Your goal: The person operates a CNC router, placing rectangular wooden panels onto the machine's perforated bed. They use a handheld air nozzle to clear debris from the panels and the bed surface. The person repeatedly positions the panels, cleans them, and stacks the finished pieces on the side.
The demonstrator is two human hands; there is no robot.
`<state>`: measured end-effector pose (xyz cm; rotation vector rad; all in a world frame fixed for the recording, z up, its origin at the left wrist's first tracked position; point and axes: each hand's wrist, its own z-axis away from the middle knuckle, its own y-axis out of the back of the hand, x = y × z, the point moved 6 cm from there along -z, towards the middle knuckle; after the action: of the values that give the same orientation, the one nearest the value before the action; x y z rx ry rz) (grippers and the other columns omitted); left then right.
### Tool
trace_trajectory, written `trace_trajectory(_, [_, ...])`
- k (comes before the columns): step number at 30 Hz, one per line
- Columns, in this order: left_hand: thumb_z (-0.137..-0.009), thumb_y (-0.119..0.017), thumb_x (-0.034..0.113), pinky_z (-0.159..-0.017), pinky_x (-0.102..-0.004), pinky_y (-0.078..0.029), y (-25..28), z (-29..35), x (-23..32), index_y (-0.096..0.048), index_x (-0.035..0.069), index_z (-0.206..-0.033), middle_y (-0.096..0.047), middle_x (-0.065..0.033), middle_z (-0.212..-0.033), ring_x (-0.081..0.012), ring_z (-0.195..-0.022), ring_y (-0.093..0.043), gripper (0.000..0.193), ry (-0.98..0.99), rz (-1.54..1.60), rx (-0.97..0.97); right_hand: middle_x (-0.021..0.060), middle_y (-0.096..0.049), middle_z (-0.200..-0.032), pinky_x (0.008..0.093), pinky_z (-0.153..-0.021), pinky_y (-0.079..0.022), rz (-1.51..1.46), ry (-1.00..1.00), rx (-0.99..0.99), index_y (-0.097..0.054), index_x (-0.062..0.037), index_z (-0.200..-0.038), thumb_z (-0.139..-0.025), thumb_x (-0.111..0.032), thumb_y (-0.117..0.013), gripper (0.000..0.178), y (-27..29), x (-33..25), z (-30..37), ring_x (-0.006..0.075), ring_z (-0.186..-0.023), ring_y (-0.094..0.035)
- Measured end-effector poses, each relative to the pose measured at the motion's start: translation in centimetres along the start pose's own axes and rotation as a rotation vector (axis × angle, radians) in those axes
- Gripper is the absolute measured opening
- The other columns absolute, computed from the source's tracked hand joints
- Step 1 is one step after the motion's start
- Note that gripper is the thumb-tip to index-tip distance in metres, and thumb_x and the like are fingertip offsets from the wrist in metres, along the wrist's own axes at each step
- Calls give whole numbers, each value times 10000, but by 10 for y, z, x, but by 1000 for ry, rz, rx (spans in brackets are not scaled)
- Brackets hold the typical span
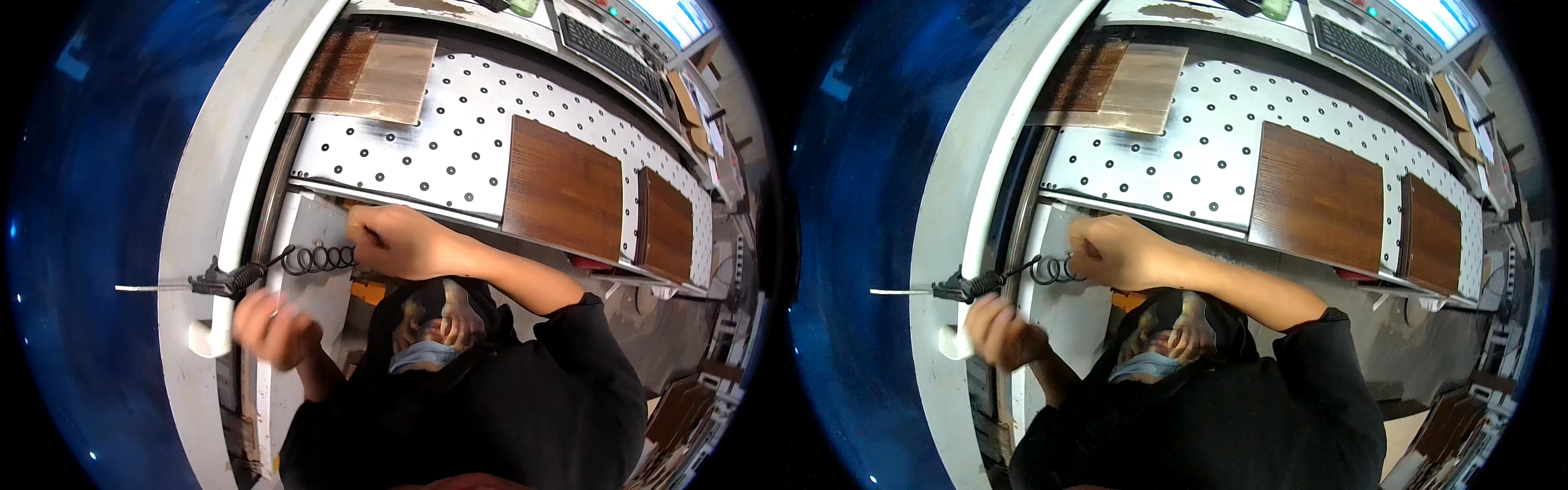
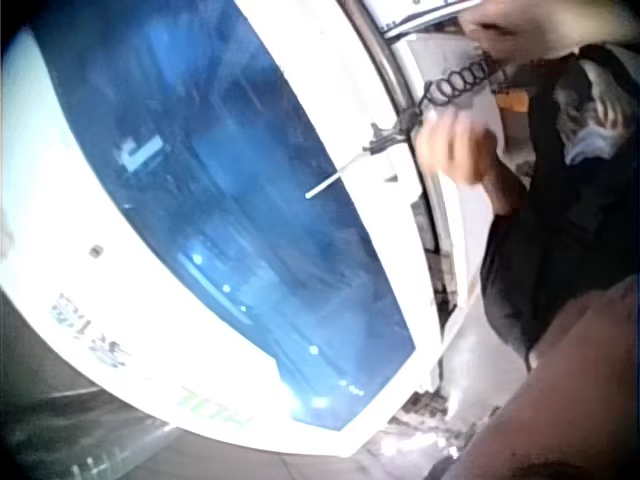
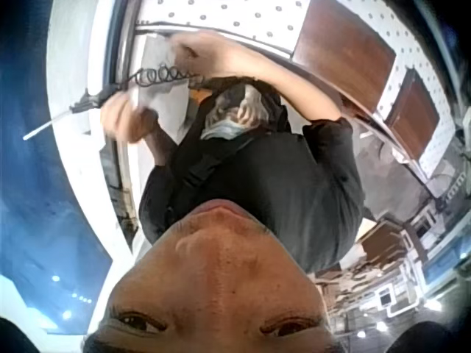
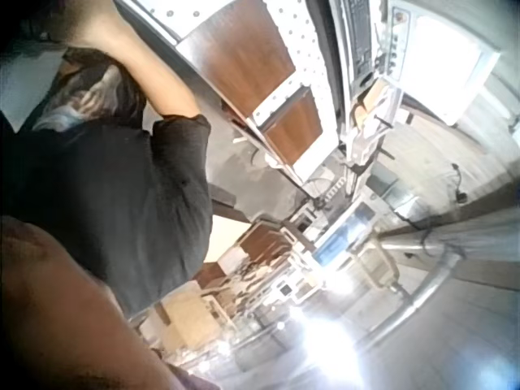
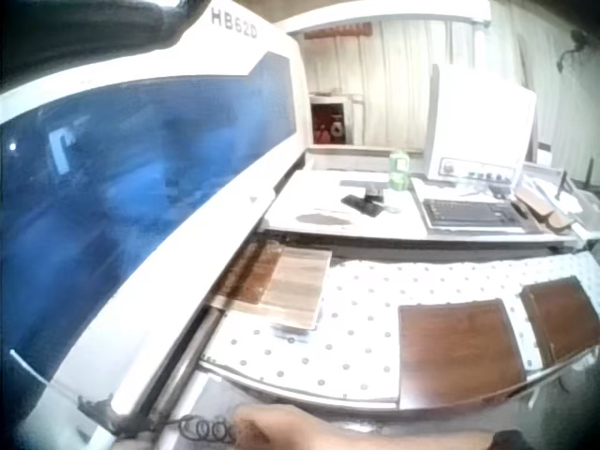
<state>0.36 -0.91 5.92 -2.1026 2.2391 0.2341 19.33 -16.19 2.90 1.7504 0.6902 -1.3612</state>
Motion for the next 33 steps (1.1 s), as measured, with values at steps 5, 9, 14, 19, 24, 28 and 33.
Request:
trace_trajectory(5, [-935, -668, 526, -1040, -485, -476, -1, -12, -34, -247, -43, -1492, -505, -285, -1381, -393, -1225, -552, 901, 396, -320, -26, 59, -319, -641, 321, -547, -341, -124, -79, 94, -388, -29, -757, -976, -74, -453, 233, -1, 56, 22, 124, -610, -306])
trace_trajectory(9, [-973, -689, 256, -912, -350, -541, -49, 14, -46, -310, 22, -1538, -609, -185, -1199, -282, -1076, -612, 719, 778, -159, -315, 116, -513, -603, 368, -530, -377, -37, -98, 169, -561, -18, -757, -960, -172, -628, 263, 14, 59, 38, 207, -542, -465])
trace_trajectory(14, [-989, -577, 86, -872, -377, -499, -94, -4, -18, -459, -65, -1345, -609, -129, -944, -233, -948, -600, 404, 876, 504, -93, 189, -469, -1391, 421, -1066, -406, 196, 195, 263, -387, -42, -1442, -856, -187, -725, 691, 16, 29, 40, 328, -1280, -479])
trace_trajectory(19, [-908, -618, 129, -1142, -500, -330, -182, -10, 122, -470, -33, -1378, -562, -210, -1320, -350, -1300, -494, 519, 512, 960, -781, 235, -444, -1412, 486, -1137, -367, 178, 237, 456, -376, 47, -1427, -748, -146, -772, 809, 25, 82, 44, 400, -1351, -417])
trace_trajectory(24, [-918, -659, 542, -1224, -508, -218, -283, 38, 163, -297, 29, -1563, -322, -228, -1594, -379, -1505, -255, 899, 494, 1219, -1179, 107, -641, -989, 314, -751, -543, -481, -139, 1205, -605, 18, -1214, -929, -173, -678, 351, 95, 147, 125, 204, -826, -641])
trace_trajectory(28, [-1008, -541, 445, -1208, -585, -177, -412, 139, 91, -315, 67, -1573, -280, -263, -1606, -434, -1501, -231, 716, 445, 560, -1246, -3, -581, -629, 275, -507, -500, -663, -425, 754, -651, 10, -997, -950, -189, -662, 205, 123, 167, 155, 98, -495, -549])
trace_trajectory(33, [-1020, -480, 486, -1209, -623, -123, -458, 218, 37, -346, 108, -1569, -239, -243, -1633, -428, -1518, -193, 680, 300, 228, -1274, 1, -563, -659, 262, -511, -475, -642, -473, 632, -647, 38, -1079, -900, -125, -655, 242, 110, 162, 163, 100, -532, -544])
